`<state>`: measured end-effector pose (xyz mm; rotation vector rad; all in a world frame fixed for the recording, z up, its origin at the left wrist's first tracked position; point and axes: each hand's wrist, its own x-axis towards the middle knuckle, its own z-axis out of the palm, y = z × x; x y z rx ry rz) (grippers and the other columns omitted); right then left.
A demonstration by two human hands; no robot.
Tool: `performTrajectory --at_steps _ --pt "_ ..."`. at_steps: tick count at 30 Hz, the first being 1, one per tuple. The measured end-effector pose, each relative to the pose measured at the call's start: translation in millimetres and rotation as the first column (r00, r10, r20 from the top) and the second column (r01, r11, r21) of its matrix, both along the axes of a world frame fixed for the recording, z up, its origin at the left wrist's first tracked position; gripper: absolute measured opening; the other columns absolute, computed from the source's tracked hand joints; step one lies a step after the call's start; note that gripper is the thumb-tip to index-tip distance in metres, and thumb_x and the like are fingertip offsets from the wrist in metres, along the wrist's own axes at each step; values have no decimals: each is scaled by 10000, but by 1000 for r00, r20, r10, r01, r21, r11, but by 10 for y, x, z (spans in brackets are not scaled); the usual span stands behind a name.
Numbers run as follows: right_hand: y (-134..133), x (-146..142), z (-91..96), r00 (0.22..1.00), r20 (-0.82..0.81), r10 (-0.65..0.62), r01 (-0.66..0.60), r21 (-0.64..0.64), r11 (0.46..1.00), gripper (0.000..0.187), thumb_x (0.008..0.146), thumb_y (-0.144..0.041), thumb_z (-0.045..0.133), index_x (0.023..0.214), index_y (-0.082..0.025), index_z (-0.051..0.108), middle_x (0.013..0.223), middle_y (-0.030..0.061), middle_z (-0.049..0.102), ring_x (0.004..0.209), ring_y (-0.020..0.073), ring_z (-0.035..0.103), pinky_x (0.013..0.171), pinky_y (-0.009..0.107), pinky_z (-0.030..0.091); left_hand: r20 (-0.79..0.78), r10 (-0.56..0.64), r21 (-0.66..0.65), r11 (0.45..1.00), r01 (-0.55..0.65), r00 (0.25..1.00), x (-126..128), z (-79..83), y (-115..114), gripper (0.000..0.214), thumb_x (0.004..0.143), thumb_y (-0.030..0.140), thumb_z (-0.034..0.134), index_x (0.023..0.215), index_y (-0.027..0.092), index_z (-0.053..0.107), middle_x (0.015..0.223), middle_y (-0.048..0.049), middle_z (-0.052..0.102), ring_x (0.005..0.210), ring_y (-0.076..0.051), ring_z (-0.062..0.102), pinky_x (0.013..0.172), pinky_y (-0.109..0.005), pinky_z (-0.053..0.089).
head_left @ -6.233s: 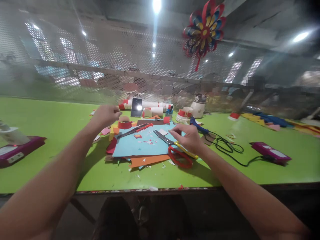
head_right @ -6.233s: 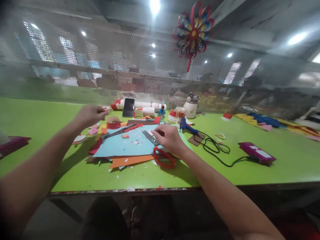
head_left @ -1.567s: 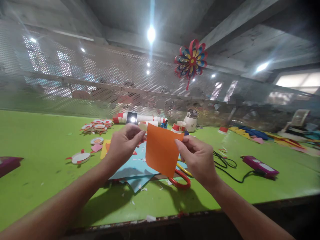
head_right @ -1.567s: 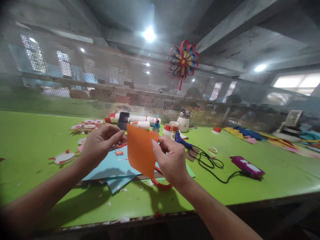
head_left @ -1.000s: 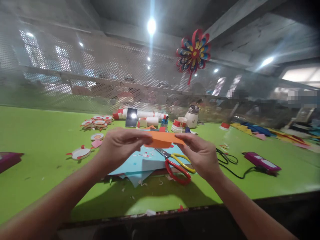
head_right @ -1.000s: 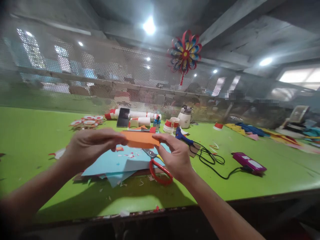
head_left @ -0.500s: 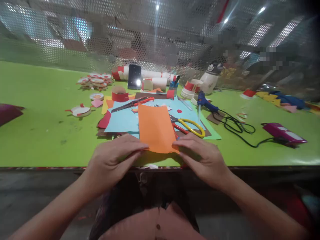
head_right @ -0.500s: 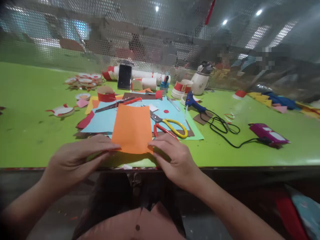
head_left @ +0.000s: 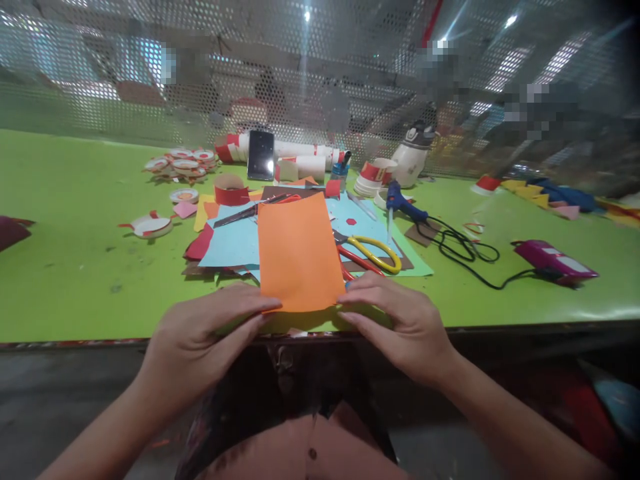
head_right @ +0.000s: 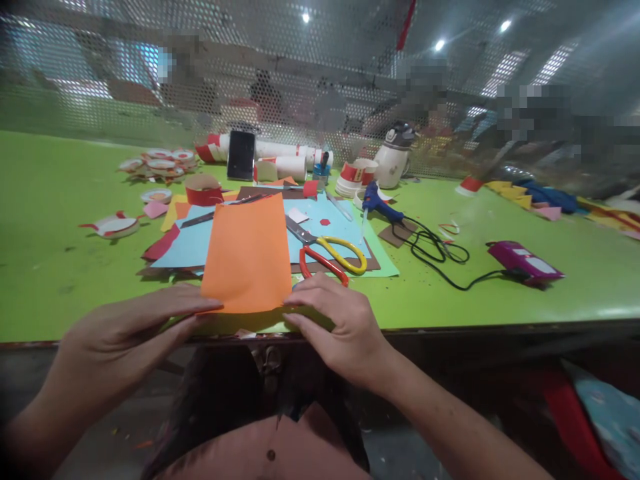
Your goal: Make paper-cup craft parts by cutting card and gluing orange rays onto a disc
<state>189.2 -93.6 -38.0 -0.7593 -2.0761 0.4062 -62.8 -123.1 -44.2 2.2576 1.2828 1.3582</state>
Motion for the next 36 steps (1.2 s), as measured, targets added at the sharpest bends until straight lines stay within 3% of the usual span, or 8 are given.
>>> performTrajectory --at_steps 4,10,14,24,36 --pt "-55 11 27 999 -6 -31 31 -23 999 238 795 -66 641 991 -200 667 878 44 714 849 169 666 791 299 538 74 30 -62 998 -25 997 24 -52 -60 247 775 179 653 922 360 735 899 47 761 822 -182 716 775 -292 576" --pt "-46 -4 -1 998 -56 -26 23 -56 998 111 807 -111 648 828 -214 684 746 10 698 743 163 670 736 300 550 138 40 -39 999 -35 990 38 -130 -67 262 777 188 661 944 378 727 936 60 754 835 -187 709 782 -314 583" --pt "-34 -2 -21 998 -18 -59 58 -60 997 127 801 -112 662 881 -209 682 800 13 716 755 152 676 711 265 550 153 60 -61 997 -51 986 40 -147 -88 261 775 173 665 929 375 724 936 67 751 825 -173 705 757 -286 583" --pt "-86 6 -29 997 24 -72 72 -16 997 188 817 -87 621 937 -221 674 824 12 724 755 151 683 747 266 555 41 68 -34 997 -67 997 70 -111 -137 191 785 166 622 900 301 693 900 19 750 815 -186 701 854 -330 548" --pt "-51 65 -68 997 69 -29 26 34 999 185 818 -56 619 910 -212 657 767 0 697 708 128 661 691 233 513 -30 8 -25 1000 -9 1000 25 -109 -139 150 831 169 568 908 279 634 860 6 738 769 -154 694 707 -239 534"
